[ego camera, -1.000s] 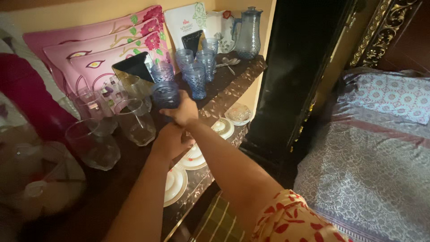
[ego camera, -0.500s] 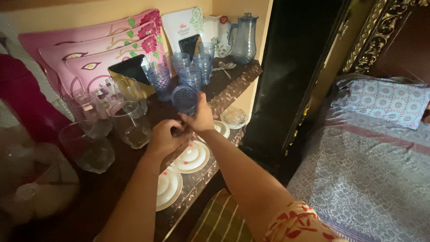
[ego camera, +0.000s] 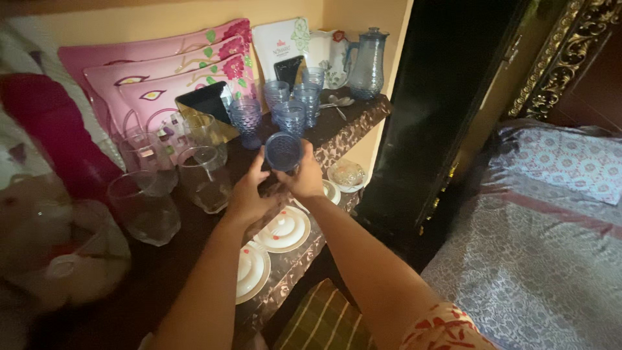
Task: The person wipes a shelf with a cloth, moving several glasses, a water jug, and a tray to clean the surface underneath them.
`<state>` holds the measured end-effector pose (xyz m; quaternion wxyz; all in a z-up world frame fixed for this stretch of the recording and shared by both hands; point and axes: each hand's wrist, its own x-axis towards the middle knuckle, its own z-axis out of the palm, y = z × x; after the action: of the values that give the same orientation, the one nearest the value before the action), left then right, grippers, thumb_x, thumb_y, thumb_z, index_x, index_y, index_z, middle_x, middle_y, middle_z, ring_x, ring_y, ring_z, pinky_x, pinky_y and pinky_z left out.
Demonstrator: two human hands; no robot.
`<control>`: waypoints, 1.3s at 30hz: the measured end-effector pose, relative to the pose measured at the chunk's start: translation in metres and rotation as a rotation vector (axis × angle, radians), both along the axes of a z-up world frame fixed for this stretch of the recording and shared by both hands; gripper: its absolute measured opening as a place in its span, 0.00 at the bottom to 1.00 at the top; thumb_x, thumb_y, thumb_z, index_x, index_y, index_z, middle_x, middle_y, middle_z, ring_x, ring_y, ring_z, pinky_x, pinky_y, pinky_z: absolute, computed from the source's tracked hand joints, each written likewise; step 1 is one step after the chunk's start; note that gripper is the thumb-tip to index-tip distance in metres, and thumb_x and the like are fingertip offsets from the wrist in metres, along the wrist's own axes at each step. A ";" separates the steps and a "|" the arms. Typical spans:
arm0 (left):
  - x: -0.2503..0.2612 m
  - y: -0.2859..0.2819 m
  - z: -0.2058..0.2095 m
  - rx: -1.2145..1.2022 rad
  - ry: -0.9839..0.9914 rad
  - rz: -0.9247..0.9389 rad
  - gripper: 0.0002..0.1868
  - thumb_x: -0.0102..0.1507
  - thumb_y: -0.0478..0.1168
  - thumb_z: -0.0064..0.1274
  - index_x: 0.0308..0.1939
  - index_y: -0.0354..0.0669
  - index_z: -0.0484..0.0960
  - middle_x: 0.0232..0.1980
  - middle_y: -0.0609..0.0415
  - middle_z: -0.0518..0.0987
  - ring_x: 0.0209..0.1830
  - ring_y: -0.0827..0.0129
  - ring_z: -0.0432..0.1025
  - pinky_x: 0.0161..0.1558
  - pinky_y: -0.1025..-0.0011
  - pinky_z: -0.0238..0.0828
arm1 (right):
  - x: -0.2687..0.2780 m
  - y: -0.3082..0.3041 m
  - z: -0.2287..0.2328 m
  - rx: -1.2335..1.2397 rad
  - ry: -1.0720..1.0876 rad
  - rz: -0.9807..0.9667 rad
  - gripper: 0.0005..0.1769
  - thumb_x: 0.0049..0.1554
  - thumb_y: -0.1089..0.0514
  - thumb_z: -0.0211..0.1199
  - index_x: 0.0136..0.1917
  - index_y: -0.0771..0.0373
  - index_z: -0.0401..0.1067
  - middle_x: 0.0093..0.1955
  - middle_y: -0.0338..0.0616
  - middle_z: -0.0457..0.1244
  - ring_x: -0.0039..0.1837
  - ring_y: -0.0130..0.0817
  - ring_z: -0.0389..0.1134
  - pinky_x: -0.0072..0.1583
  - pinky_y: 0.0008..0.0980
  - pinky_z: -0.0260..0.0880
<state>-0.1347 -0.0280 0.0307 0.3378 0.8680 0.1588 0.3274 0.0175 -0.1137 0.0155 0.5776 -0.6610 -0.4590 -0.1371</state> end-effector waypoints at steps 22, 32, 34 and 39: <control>0.019 0.036 -0.043 0.092 -0.229 -0.028 0.59 0.55 0.37 0.64 0.79 0.25 0.38 0.64 0.32 0.72 0.58 0.51 0.76 0.57 0.61 0.74 | 0.016 0.058 0.004 -0.125 0.079 0.041 0.59 0.34 0.41 0.82 0.72 0.60 0.61 0.56 0.58 0.71 0.58 0.53 0.73 0.60 0.43 0.73; 0.015 0.034 -0.042 0.219 -0.069 0.108 0.56 0.57 0.44 0.66 0.77 0.22 0.46 0.64 0.29 0.72 0.64 0.40 0.69 0.62 0.54 0.66 | 0.022 0.077 0.012 -0.349 0.043 -0.018 0.59 0.38 0.39 0.79 0.73 0.64 0.56 0.54 0.60 0.70 0.58 0.57 0.72 0.60 0.47 0.71; 0.017 0.031 -0.042 0.162 -0.065 0.089 0.56 0.57 0.44 0.64 0.77 0.22 0.46 0.64 0.30 0.73 0.63 0.40 0.69 0.62 0.55 0.67 | 0.022 0.081 0.012 -0.357 0.038 0.005 0.57 0.38 0.39 0.79 0.72 0.64 0.57 0.54 0.60 0.70 0.58 0.58 0.72 0.60 0.46 0.72; 0.018 0.035 -0.051 0.311 -0.123 0.138 0.53 0.58 0.43 0.65 0.77 0.24 0.50 0.75 0.25 0.61 0.75 0.37 0.59 0.72 0.54 0.57 | 0.024 0.098 -0.008 -0.325 0.104 0.025 0.39 0.43 0.40 0.77 0.59 0.67 0.72 0.53 0.59 0.72 0.58 0.55 0.73 0.60 0.44 0.72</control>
<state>-0.1171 0.0074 -0.0207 0.1852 0.8752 0.1444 0.4229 0.0412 -0.0161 0.0078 0.4877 -0.7461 -0.4529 -0.0197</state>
